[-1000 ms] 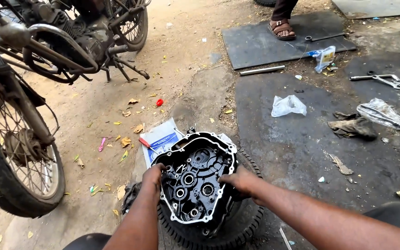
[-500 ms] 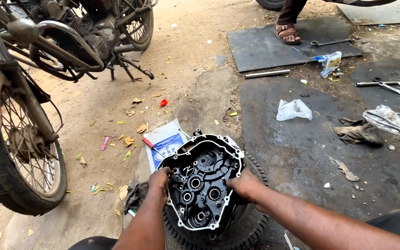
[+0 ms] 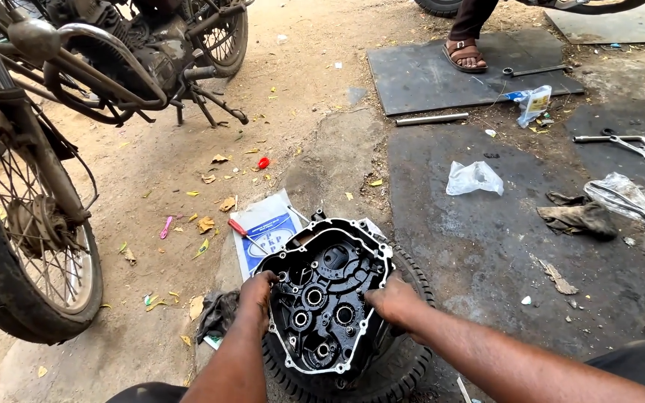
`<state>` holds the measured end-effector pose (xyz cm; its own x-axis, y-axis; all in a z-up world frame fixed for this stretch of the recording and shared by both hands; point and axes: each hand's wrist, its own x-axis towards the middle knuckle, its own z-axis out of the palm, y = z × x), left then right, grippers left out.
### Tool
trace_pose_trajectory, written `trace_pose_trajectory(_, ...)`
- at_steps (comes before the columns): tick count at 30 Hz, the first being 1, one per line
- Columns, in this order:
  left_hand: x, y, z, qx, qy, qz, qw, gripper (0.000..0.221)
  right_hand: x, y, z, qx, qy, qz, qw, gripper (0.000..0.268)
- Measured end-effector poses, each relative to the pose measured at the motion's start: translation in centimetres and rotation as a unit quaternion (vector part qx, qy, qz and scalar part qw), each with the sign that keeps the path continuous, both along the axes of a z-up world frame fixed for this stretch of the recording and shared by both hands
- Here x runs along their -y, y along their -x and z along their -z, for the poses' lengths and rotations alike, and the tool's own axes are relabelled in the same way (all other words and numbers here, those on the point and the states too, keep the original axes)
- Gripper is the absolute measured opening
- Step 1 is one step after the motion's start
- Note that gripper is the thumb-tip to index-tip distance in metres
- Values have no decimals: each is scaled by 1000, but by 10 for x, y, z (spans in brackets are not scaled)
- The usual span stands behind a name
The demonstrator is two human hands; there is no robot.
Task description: The person sits on the ground and scrapes old gasket material from the mating surfaces of two motorcycle crankcase covers resting on a tire, using a metal scraper, then wipes the covers with a cloth and handles a cylinder component.
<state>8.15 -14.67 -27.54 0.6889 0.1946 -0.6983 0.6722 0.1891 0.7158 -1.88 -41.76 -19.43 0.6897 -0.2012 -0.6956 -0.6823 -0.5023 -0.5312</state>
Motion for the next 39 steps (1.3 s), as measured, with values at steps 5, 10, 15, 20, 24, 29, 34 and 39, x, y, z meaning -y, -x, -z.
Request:
trace_pose_trajectory(5, -1, 0, 6, -16, 42, 9, 999, 32, 3, -6, 30, 22, 12, 2, 1000, 93)
trace_pose_trajectory(10, 1, 4, 0, -41, 3, 32, 999, 37, -4, 2, 4, 2, 57, -15, 998, 90)
trace_pose_trajectory(15, 8, 8, -17, -63, 25, 41, 997, 47, 6, -2, 33, 12, 70, -35, 997, 92)
trace_pose_trajectory(20, -2, -14, 52, -5, -67, 33, 997, 56, 32, -11, 125, 99, 158, -203, 961, 61)
trace_pose_trajectory(24, 9, 4, 12, 64, -262, 13, 963, 51, 28, -9, 111, 123, 131, -113, 977, 96)
trace_pose_trajectory(29, 2, -4, 32, 38, -246, 21, 968, 47, 13, -6, 73, 71, 149, -128, 978, 105)
trace_pose_trajectory(34, -4, -17, 62, 7, -103, -10, 995, 43, 13, 1, 69, 53, 134, -102, 984, 115)
trace_pose_trajectory(39, -8, -24, 76, -17, -63, -12, 998, 35, 8, 12, 31, 93, 104, -72, 988, 129)
